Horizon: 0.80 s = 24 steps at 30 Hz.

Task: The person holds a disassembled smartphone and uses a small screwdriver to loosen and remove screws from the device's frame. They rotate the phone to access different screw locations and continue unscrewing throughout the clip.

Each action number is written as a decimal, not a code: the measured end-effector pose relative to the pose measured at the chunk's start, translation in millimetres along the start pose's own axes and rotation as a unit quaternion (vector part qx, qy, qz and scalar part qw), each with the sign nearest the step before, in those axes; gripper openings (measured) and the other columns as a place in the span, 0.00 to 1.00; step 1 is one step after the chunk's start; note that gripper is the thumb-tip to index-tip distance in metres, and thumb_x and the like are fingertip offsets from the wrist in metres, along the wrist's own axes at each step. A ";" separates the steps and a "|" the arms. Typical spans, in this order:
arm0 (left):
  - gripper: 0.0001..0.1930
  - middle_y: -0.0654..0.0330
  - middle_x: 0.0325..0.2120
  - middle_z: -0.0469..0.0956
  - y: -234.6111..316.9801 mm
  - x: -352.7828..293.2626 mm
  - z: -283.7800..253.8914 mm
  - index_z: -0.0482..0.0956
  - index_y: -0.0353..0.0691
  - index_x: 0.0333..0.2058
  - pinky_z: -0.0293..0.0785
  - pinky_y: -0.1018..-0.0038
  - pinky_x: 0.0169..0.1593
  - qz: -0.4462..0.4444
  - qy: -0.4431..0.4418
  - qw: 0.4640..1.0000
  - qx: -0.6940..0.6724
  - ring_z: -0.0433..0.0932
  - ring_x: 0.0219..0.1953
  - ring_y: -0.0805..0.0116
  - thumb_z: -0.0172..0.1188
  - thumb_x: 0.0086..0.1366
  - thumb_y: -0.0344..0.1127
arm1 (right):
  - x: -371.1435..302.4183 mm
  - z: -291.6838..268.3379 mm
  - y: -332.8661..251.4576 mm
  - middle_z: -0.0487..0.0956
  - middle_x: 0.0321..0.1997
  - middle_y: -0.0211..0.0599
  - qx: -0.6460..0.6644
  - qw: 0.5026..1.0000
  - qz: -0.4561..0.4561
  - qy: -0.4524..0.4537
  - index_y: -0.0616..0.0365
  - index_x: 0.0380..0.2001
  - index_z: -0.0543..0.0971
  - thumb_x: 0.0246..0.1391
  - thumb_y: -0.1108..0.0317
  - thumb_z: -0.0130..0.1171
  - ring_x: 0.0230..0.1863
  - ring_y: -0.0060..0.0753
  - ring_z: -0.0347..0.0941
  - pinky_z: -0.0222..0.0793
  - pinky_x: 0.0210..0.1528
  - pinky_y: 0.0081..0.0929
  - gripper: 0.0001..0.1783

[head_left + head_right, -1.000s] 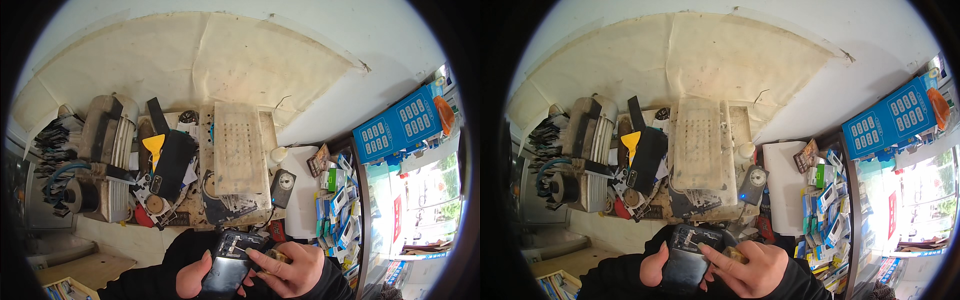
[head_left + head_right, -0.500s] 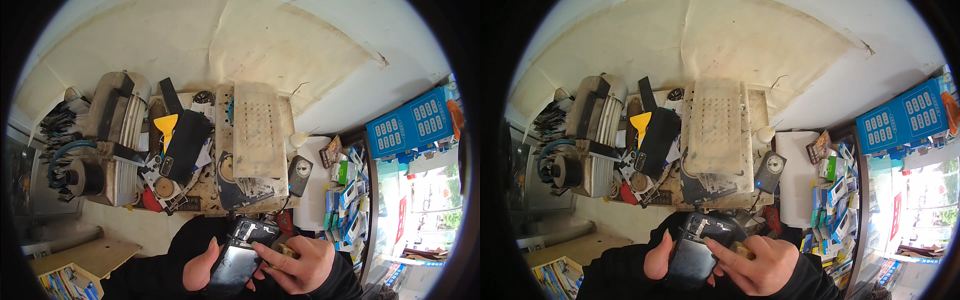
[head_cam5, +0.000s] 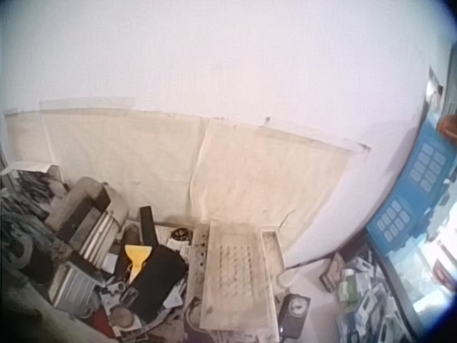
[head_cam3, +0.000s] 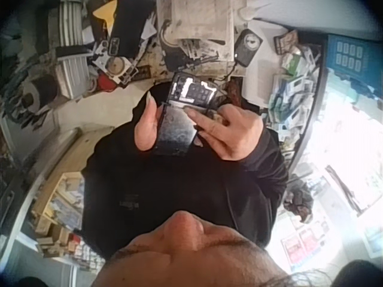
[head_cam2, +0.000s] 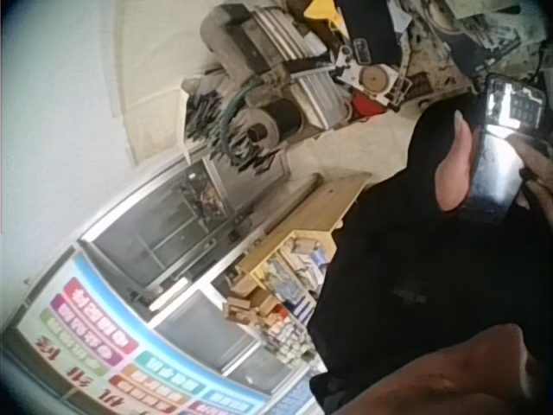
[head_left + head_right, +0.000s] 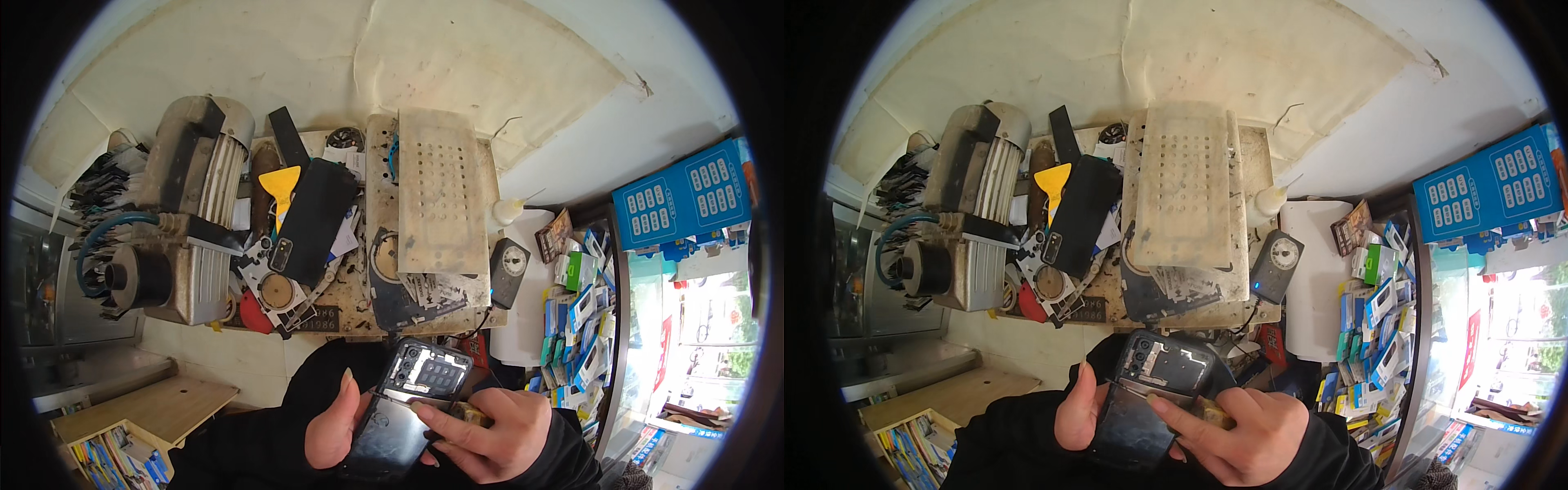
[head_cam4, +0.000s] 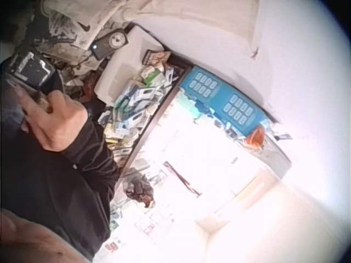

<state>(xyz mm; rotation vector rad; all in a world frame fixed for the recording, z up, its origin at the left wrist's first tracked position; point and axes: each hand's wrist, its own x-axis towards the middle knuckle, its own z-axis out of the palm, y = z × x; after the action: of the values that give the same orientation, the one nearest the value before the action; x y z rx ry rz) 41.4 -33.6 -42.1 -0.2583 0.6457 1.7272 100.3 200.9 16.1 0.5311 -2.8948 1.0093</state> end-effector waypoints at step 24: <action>0.48 0.42 0.72 0.64 9.4 8.0 0.9 0.50 0.35 0.77 0.71 0.51 0.70 0.040 -0.058 0.998 -0.001 0.71 0.70 0.49 0.25 0.78 0.72 | -4.0 6.0 2.9 0.66 0.23 0.32 0.014 0.999 -0.014 0.024 0.40 0.61 0.87 0.55 0.59 0.72 0.17 0.35 0.66 0.61 0.20 0.33 0.28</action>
<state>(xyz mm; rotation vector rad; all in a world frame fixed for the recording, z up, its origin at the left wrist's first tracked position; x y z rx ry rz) 30.5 -27.7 -42.7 -0.1329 0.5761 1.8049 103.7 200.6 9.1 0.5403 -2.8261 1.0466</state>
